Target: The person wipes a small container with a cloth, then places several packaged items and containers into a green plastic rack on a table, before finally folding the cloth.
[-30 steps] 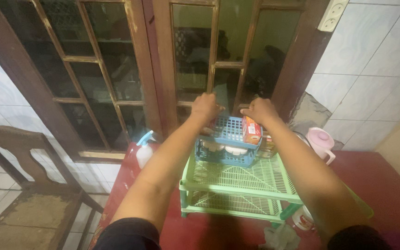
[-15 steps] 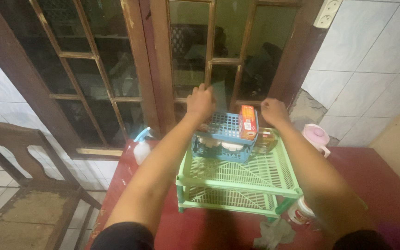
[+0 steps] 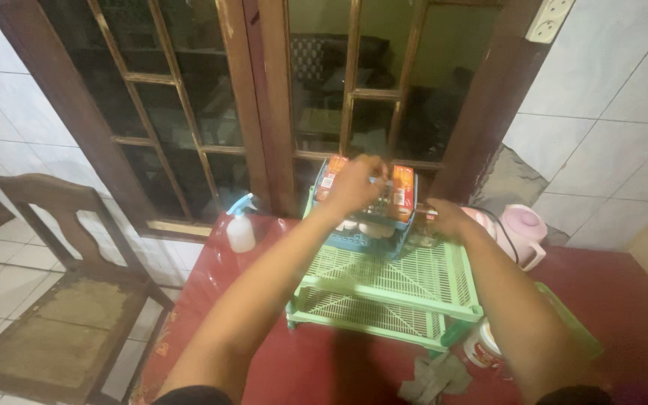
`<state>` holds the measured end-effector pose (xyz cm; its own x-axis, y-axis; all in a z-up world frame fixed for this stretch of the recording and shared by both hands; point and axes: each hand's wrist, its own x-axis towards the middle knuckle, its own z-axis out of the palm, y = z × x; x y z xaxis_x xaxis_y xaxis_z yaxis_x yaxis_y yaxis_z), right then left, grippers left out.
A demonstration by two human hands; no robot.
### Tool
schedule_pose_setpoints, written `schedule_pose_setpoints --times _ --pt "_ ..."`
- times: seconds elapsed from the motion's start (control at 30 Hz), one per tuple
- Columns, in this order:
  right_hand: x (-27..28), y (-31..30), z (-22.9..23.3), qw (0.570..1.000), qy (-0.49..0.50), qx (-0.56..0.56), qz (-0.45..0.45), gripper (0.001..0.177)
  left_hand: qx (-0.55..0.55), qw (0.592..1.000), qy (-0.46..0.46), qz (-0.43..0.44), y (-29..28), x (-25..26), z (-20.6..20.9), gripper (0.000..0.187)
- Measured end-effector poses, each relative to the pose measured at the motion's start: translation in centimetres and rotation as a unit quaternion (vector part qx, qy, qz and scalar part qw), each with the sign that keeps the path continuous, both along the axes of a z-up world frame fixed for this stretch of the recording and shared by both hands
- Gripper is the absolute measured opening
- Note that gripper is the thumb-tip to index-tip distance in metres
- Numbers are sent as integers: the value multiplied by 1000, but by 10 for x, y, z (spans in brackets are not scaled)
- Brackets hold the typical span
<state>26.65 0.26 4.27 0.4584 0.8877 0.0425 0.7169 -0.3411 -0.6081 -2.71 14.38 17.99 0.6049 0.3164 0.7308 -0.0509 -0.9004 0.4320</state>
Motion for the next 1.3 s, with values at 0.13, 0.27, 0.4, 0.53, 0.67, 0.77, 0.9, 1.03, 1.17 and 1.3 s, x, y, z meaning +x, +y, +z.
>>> schedule_pose_setpoints --times 0.13,0.27,0.4,0.53,0.67,0.77,0.9,1.03,1.17,1.3 --pt "-25 -19 20 997 -34 55 31 62 -101 989 69 -85 -37 -10 -6 11" --pt "-30 -30 28 997 -34 63 21 57 -256 941 181 -127 -63 -8 -23 10" --pt "-17 -37 25 994 -75 78 16 55 -191 950 157 -193 -82 2 -56 9" --pt "-2 -38 14 989 -131 75 2 61 -171 951 179 -185 -103 9 -88 12" --pt "4 -34 3 991 -91 98 11 67 -177 953 159 -187 -117 16 -112 12" --pt "6 -31 0 990 -117 80 8 69 -220 941 195 -169 -119 13 -124 13" --pt "14 -31 -2 994 -98 37 19 74 -219 946 158 -180 -117 7 -135 15" --pt "16 -33 -14 989 -116 71 61 83 -205 958 145 -136 -116 4 -145 17" --pt "-6 -45 -1 996 -78 -9 35 77 -219 961 137 -99 -113 -4 -151 18" --pt "-49 -71 33 992 -19 -26 121 71 -238 964 96 -76 -100 -20 -156 15"
